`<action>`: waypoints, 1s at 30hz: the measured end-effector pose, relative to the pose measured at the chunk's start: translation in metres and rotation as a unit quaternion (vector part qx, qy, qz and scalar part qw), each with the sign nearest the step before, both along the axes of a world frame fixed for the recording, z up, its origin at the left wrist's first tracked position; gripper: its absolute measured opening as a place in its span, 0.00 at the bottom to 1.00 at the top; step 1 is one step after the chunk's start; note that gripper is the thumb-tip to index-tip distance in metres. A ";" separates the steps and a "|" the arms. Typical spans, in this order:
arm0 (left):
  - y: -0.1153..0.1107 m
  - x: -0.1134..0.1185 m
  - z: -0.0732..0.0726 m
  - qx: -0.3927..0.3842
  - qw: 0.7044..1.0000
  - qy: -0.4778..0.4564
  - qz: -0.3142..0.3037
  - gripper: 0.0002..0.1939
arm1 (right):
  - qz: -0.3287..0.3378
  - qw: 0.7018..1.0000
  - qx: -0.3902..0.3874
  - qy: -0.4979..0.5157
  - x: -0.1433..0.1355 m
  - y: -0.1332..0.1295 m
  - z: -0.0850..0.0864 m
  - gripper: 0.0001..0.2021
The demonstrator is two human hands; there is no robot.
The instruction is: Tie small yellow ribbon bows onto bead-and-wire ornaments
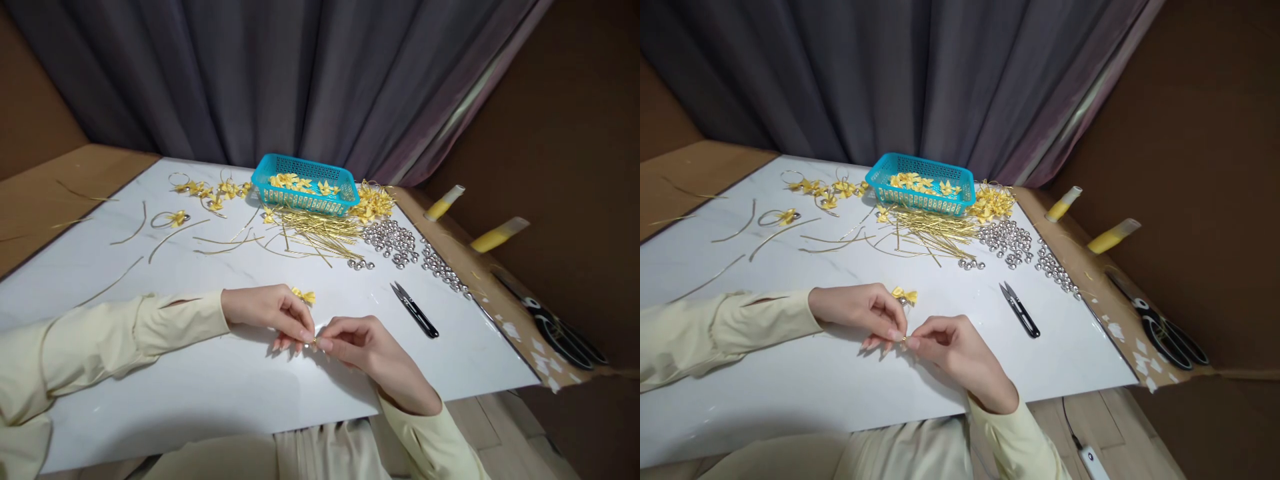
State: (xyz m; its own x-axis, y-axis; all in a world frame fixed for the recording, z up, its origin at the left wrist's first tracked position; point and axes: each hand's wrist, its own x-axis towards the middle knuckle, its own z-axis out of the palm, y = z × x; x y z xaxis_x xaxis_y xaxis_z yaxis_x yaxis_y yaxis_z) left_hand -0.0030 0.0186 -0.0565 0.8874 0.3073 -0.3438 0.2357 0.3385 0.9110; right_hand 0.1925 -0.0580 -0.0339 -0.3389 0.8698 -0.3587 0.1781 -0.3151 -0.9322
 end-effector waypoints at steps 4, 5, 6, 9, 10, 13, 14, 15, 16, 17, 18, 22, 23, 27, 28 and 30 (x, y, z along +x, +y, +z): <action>0.000 0.000 0.001 -0.001 1.000 0.008 -0.010 0.11 | 0.001 1.000 -0.007 -0.006 0.000 0.000 0.000 0.12; 0.000 0.001 0.001 -0.001 1.000 0.011 -0.012 0.11 | 0.004 1.000 -0.007 -0.007 0.000 0.001 0.000 0.12; 0.000 0.001 0.001 -0.001 1.000 0.015 -0.014 0.11 | 0.007 1.000 -0.006 -0.009 0.000 0.001 -0.001 0.12; -0.001 0.001 0.002 -0.001 1.000 0.022 -0.011 0.11 | 0.017 1.000 0.006 -0.016 0.001 0.001 -0.005 0.12; -0.001 0.001 0.003 0.001 1.000 0.025 -0.012 0.11 | 0.021 1.000 0.011 -0.019 0.002 0.001 -0.007 0.12; -0.003 0.001 0.003 0.008 0.999 0.036 -0.018 0.12 | 0.043 0.998 0.019 -0.029 0.003 0.001 -0.012 0.13; -0.003 0.001 0.003 0.012 0.999 0.042 -0.022 0.12 | 0.051 0.998 0.021 -0.031 0.004 0.001 -0.013 0.13; -0.004 0.001 0.004 0.017 0.998 0.048 -0.026 0.12 | 0.058 0.997 0.022 -0.035 0.004 0.002 -0.014 0.13; -0.004 0.001 0.004 0.022 0.998 0.053 -0.029 0.12 | 0.063 0.997 0.023 -0.038 0.004 0.002 -0.015 0.13; -0.005 0.001 0.004 0.026 0.997 0.058 -0.033 0.13 | 0.068 0.997 0.023 -0.040 0.004 0.002 -0.015 0.13; -0.005 0.002 0.004 0.029 0.997 0.061 -0.036 0.13 | 0.071 0.996 0.023 -0.043 0.003 0.003 -0.015 0.13; -0.006 0.003 0.004 0.031 0.997 0.059 -0.035 0.14 | 0.074 0.996 0.022 -0.049 0.002 0.003 -0.014 0.14; -0.006 0.003 0.004 0.029 0.997 0.056 -0.033 0.15 | 0.072 0.996 0.022 -0.051 0.001 0.003 -0.014 0.14; -0.004 0.002 0.003 0.026 0.998 0.046 -0.022 0.15 | 0.055 0.996 0.031 -0.060 0.001 0.002 -0.013 0.16; -0.004 0.002 0.002 0.026 0.998 0.046 -0.021 0.15 | 0.052 0.996 0.028 -0.061 0.001 0.002 -0.013 0.16; -0.003 0.002 0.001 0.030 0.998 0.045 -0.018 0.14 | 0.045 0.997 0.012 -0.062 0.001 0.002 -0.012 0.16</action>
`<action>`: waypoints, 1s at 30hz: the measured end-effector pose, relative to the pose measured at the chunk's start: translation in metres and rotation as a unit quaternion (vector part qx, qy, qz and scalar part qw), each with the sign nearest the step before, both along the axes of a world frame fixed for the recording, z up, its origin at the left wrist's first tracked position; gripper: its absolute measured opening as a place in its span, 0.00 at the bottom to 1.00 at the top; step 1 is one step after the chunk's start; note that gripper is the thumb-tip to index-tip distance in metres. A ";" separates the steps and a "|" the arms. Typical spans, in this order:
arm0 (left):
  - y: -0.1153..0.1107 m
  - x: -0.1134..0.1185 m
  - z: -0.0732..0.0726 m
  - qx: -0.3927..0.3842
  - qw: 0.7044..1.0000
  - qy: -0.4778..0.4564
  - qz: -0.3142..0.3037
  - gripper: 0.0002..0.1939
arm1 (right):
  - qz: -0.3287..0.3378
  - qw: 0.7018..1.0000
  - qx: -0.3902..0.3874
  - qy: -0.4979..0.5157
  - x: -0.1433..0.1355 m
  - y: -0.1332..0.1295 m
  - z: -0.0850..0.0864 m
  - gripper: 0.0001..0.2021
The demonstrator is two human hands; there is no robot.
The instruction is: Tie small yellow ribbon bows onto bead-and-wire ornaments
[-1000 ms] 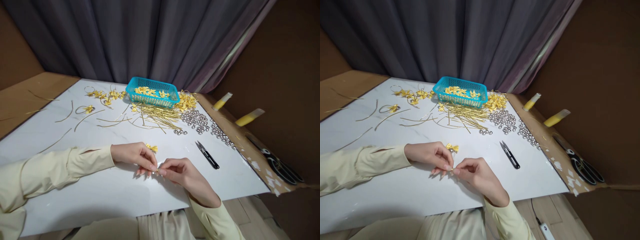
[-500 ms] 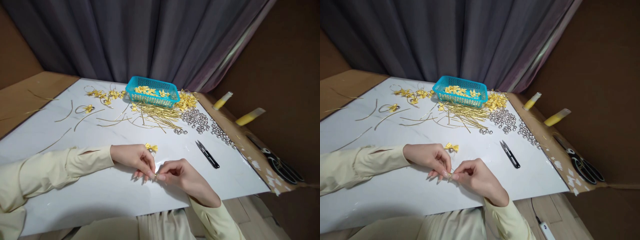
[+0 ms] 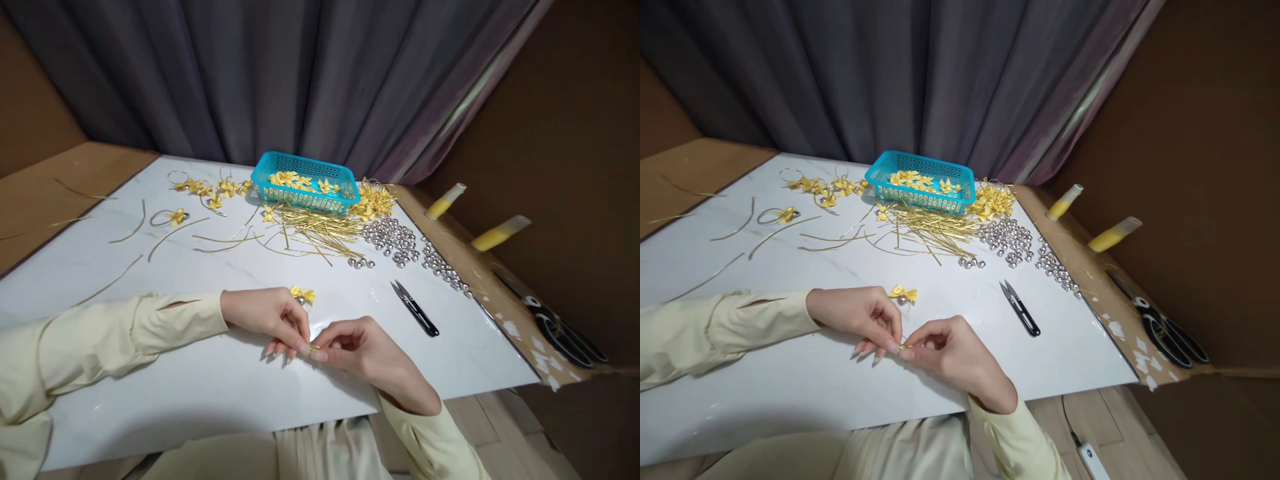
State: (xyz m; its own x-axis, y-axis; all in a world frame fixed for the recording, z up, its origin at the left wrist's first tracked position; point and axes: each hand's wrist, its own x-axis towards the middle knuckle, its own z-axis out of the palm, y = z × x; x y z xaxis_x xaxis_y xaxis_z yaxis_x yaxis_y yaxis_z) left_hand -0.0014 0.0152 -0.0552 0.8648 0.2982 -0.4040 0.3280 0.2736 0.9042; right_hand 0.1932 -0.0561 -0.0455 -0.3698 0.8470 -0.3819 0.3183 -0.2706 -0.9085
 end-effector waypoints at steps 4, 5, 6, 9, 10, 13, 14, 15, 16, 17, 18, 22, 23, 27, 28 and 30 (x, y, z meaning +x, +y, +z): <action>-0.002 0.000 0.001 0.018 1.000 0.000 -0.003 0.12 | -0.011 1.000 -0.020 0.001 0.001 -0.001 0.001 0.16; -0.004 0.000 0.003 0.028 1.000 0.005 -0.002 0.11 | -0.010 1.000 -0.014 -0.001 0.001 -0.001 0.001 0.16; -0.006 0.001 0.005 0.043 0.999 0.013 0.001 0.10 | -0.007 1.000 -0.004 -0.004 0.002 -0.001 0.001 0.15; -0.015 0.001 0.014 0.147 0.988 0.041 0.026 0.08 | -0.011 0.996 0.085 -0.034 0.001 -0.001 0.001 0.09; -0.018 0.001 0.017 0.219 0.974 0.047 0.041 0.08 | -0.019 0.988 0.141 -0.052 0.000 0.000 0.001 0.07; -0.025 0.000 0.023 0.454 0.887 0.041 0.077 0.08 | -0.040 0.939 0.329 -0.096 -0.004 -0.001 0.000 0.08; -0.026 -0.001 0.024 0.506 0.857 0.035 0.084 0.08 | -0.041 0.922 0.372 -0.102 -0.006 -0.001 0.000 0.09; -0.027 -0.001 0.025 0.541 0.836 0.028 0.087 0.08 | -0.041 0.908 0.404 -0.106 -0.007 -0.002 0.000 0.10; -0.027 -0.002 0.025 0.562 0.822 0.023 0.087 0.08 | -0.045 0.896 0.427 -0.112 -0.009 -0.003 0.000 0.11; -0.026 -0.003 0.025 0.573 0.815 0.019 0.085 0.09 | -0.049 0.885 0.446 -0.122 -0.010 -0.004 0.000 0.11; -0.026 -0.003 0.026 0.577 0.812 0.017 0.081 0.10 | -0.052 0.874 0.463 -0.135 -0.011 -0.006 0.001 0.12; -0.026 -0.001 0.026 0.562 0.821 0.024 0.101 0.11 | -0.051 0.853 0.490 -0.176 -0.012 -0.008 0.005 0.12; -0.027 -0.001 0.026 0.549 0.828 0.029 0.115 0.11 | -0.048 0.854 0.485 -0.182 -0.012 -0.007 0.006 0.12; -0.024 0.001 0.031 0.484 0.860 0.039 0.159 0.10 | -0.034 0.866 0.450 -0.217 -0.013 -0.001 0.008 0.11; -0.021 0.000 0.033 0.474 0.864 0.039 0.165 0.09 | -0.030 0.869 0.441 -0.223 -0.013 0.001 0.009 0.11; -0.011 -0.004 0.037 0.464 0.868 0.046 0.170 0.08 | -0.025 0.874 0.429 -0.225 -0.010 0.005 0.013 0.12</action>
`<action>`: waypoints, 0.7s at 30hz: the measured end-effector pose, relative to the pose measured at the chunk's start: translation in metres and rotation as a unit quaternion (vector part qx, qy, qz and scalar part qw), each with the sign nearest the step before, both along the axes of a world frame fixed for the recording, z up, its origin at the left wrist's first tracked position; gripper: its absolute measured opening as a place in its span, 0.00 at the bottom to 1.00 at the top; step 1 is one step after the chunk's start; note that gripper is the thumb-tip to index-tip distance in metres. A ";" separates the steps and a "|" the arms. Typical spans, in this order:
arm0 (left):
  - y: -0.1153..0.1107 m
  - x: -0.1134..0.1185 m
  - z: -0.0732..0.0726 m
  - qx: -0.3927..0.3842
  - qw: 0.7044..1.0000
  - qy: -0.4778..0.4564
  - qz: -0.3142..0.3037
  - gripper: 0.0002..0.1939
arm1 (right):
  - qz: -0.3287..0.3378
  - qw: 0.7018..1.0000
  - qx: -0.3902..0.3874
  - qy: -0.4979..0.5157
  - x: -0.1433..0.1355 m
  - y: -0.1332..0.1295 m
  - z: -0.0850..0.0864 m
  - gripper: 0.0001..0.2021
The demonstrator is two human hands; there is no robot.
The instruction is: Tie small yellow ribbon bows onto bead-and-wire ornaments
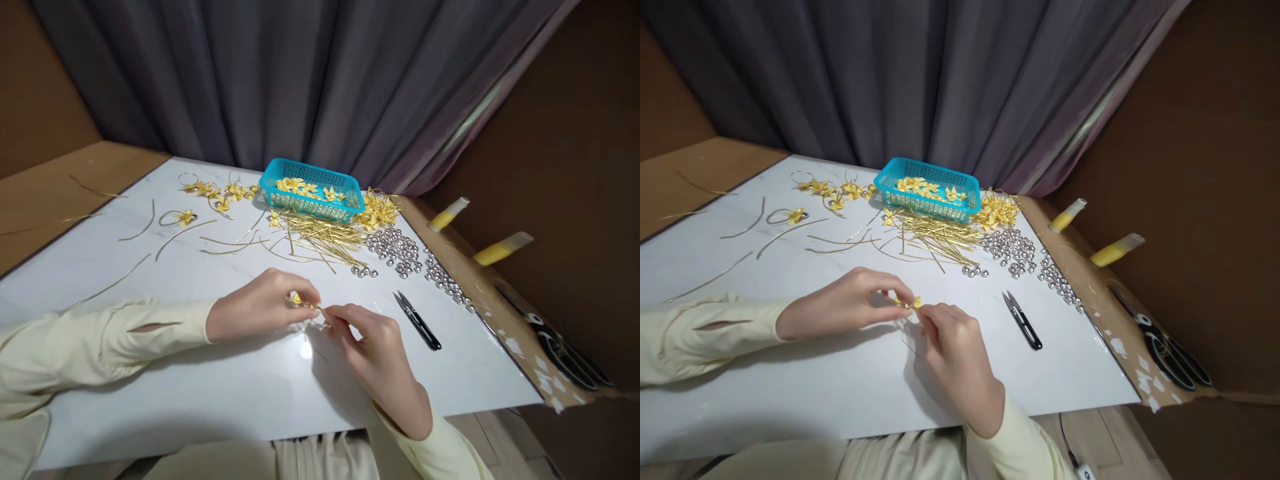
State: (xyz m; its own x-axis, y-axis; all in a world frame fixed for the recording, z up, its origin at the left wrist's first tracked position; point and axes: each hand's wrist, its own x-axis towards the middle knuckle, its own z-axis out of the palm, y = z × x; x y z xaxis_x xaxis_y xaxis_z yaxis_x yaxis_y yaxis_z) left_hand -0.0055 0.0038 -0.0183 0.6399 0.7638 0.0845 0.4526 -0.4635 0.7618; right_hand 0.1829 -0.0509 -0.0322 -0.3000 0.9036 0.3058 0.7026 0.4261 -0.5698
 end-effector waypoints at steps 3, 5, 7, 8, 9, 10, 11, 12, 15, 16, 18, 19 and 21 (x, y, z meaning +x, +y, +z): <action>0.018 -0.009 0.000 -0.006 0.998 0.058 0.020 0.16 | 0.001 0.999 -0.037 0.016 0.006 0.008 0.012 0.11; 0.029 -0.014 -0.006 -0.012 0.994 0.105 0.033 0.17 | -0.005 0.996 -0.077 0.033 0.010 0.015 0.022 0.10; 0.034 -0.015 -0.016 -0.015 0.992 0.123 0.018 0.18 | -0.008 0.992 -0.117 0.044 0.014 0.025 0.030 0.09; 0.035 -0.015 -0.022 -0.010 0.993 0.114 0.010 0.17 | -0.004 0.989 -0.138 0.047 0.016 0.030 0.033 0.09; 0.035 -0.014 -0.026 -0.002 0.995 0.103 0.004 0.16 | 0.006 0.985 -0.164 0.051 0.017 0.036 0.035 0.09; 0.034 -0.012 -0.030 0.000 0.995 0.097 -0.008 0.14 | 0.019 0.980 -0.191 0.056 0.018 0.043 0.035 0.09; 0.033 -0.011 -0.034 0.003 0.996 0.089 -0.016 0.12 | 0.030 0.973 -0.218 0.064 0.019 0.049 0.035 0.09; 0.031 -0.009 -0.036 0.006 0.996 0.083 -0.022 0.09 | 0.041 0.966 -0.243 0.076 0.019 0.054 0.033 0.09; 0.026 -0.007 -0.039 0.014 0.997 0.069 -0.022 0.04 | 0.075 0.953 -0.281 0.090 0.020 0.065 0.027 0.09; 0.025 -0.006 -0.039 0.018 0.998 0.064 -0.021 0.03 | 0.086 0.950 -0.288 0.088 0.021 0.067 0.025 0.09; 0.023 -0.005 -0.038 0.023 0.998 0.047 -0.024 0.04 | 0.102 0.943 -0.305 0.080 0.021 0.067 0.023 0.10; 0.023 -0.005 -0.037 0.021 0.999 0.034 -0.025 0.04 | 0.106 0.941 -0.312 0.075 0.022 0.067 0.023 0.09; 0.022 -0.004 -0.034 -0.005 1.000 0.004 -0.025 0.05 | 0.108 0.941 -0.315 0.065 0.022 0.065 0.023 0.09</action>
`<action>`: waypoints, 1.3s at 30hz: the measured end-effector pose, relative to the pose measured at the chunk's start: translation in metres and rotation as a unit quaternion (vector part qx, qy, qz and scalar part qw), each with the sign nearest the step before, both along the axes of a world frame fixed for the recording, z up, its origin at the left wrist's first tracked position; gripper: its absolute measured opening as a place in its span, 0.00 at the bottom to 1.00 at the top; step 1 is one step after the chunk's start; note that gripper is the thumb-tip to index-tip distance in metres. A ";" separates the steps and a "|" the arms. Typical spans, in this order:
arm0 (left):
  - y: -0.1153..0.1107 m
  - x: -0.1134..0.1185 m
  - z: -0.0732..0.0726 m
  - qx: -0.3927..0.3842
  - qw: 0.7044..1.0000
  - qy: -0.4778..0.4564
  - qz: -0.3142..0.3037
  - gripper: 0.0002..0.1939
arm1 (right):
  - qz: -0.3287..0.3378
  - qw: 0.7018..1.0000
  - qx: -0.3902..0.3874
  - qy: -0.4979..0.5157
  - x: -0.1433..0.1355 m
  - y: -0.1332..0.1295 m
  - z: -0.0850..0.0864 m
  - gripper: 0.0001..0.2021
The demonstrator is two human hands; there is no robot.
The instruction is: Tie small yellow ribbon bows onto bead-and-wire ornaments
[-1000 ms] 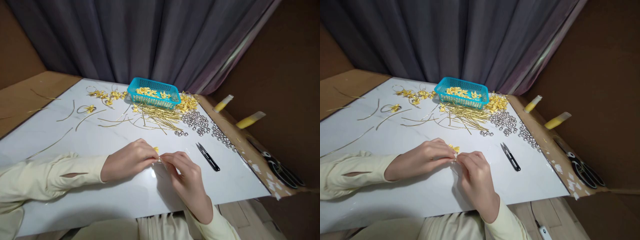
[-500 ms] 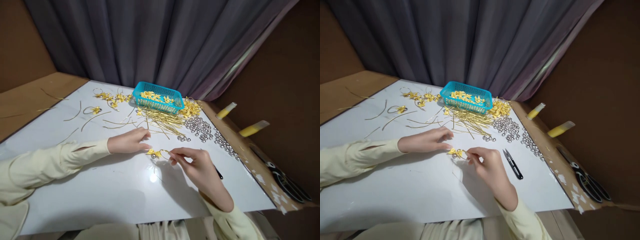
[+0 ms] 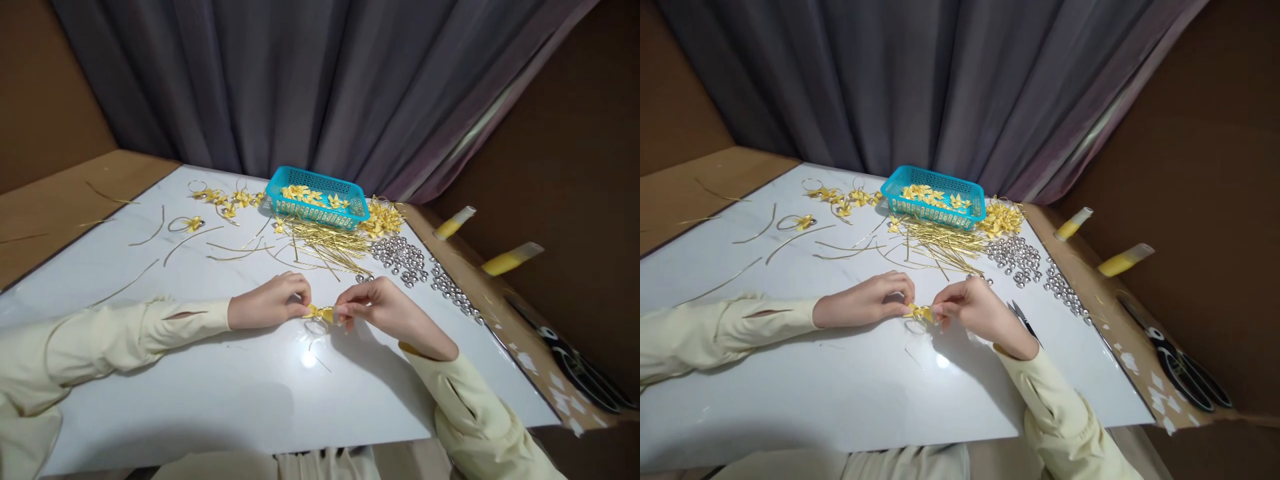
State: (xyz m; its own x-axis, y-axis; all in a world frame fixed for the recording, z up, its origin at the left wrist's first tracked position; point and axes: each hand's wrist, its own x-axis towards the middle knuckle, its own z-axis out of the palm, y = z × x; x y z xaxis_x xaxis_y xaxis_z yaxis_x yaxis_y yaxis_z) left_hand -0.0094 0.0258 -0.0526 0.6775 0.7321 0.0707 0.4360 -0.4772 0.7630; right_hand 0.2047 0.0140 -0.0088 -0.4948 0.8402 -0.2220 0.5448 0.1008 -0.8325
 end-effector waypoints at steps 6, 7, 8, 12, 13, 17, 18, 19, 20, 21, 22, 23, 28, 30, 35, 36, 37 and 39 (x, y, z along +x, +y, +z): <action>-0.006 0.002 0.011 -0.106 0.992 -0.065 0.034 0.05 | -0.031 0.998 0.051 0.000 -0.004 -0.004 -0.002 0.09; -0.006 0.003 0.012 -0.105 0.991 -0.071 0.037 0.05 | -0.037 0.997 0.062 -0.002 -0.005 -0.005 -0.002 0.09; -0.007 0.003 0.013 -0.101 0.991 -0.075 0.040 0.05 | -0.042 0.996 0.074 -0.007 -0.006 -0.006 -0.003 0.09; -0.007 0.004 0.013 -0.088 0.991 -0.088 0.049 0.05 | -0.044 0.988 0.143 -0.031 -0.008 -0.008 -0.006 0.06; -0.007 0.004 0.013 -0.088 0.991 -0.091 0.049 0.05 | -0.043 0.985 0.165 -0.027 -0.008 -0.008 -0.007 0.06; -0.007 0.003 0.014 -0.082 0.991 -0.095 0.042 0.05 | -0.046 0.971 0.234 0.018 -0.006 -0.005 -0.013 0.05; -0.008 0.003 0.014 -0.081 0.991 -0.093 0.041 0.05 | -0.042 0.970 0.236 0.028 -0.006 -0.005 -0.014 0.06; -0.008 0.003 0.014 -0.080 0.992 -0.093 0.040 0.05 | -0.037 0.971 0.233 0.033 -0.006 -0.004 -0.014 0.06; -0.008 0.003 0.015 -0.080 0.992 -0.092 0.041 0.05 | -0.031 0.973 0.226 0.034 -0.006 -0.004 -0.015 0.06; -0.008 0.003 0.015 -0.081 0.992 -0.091 0.041 0.05 | -0.029 0.975 0.218 0.032 -0.006 -0.004 -0.015 0.06; -0.009 0.003 0.015 -0.081 0.992 -0.091 0.042 0.05 | -0.030 0.977 0.211 0.029 -0.007 -0.005 -0.015 0.06; -0.009 0.003 0.015 -0.082 0.992 -0.091 0.041 0.05 | -0.034 0.978 0.206 0.025 -0.008 -0.005 -0.015 0.06; -0.009 0.004 0.015 -0.084 0.991 -0.096 0.035 0.04 | -0.048 0.977 0.208 0.021 -0.010 -0.007 -0.015 0.06; -0.010 0.004 0.015 -0.090 0.991 -0.094 0.035 0.05 | -0.046 0.976 0.214 0.020 -0.011 -0.007 -0.016 0.07; -0.011 0.005 0.015 -0.109 0.991 -0.074 0.033 0.12 | -0.049 0.974 0.222 0.017 -0.012 -0.007 -0.017 0.07; -0.011 0.005 0.015 -0.103 0.992 -0.067 0.034 0.12 | -0.051 0.973 0.223 0.018 -0.012 -0.007 -0.017 0.07; -0.011 0.005 0.014 -0.093 0.993 -0.062 0.036 0.13 | -0.054 0.973 0.225 0.019 -0.012 -0.007 -0.017 0.07; -0.011 0.005 0.014 -0.074 0.995 -0.060 0.039 0.13 | -0.055 0.973 0.225 0.020 -0.012 -0.007 -0.016 0.07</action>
State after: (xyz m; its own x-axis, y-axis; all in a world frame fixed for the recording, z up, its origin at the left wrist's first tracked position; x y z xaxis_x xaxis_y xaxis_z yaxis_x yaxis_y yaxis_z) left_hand -0.0042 0.0152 -0.0389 0.6121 0.7900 0.0359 0.3687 -0.3252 0.8708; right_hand 0.1923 0.0068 -0.0249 -0.3978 0.8960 0.1973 0.5407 0.4027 -0.7386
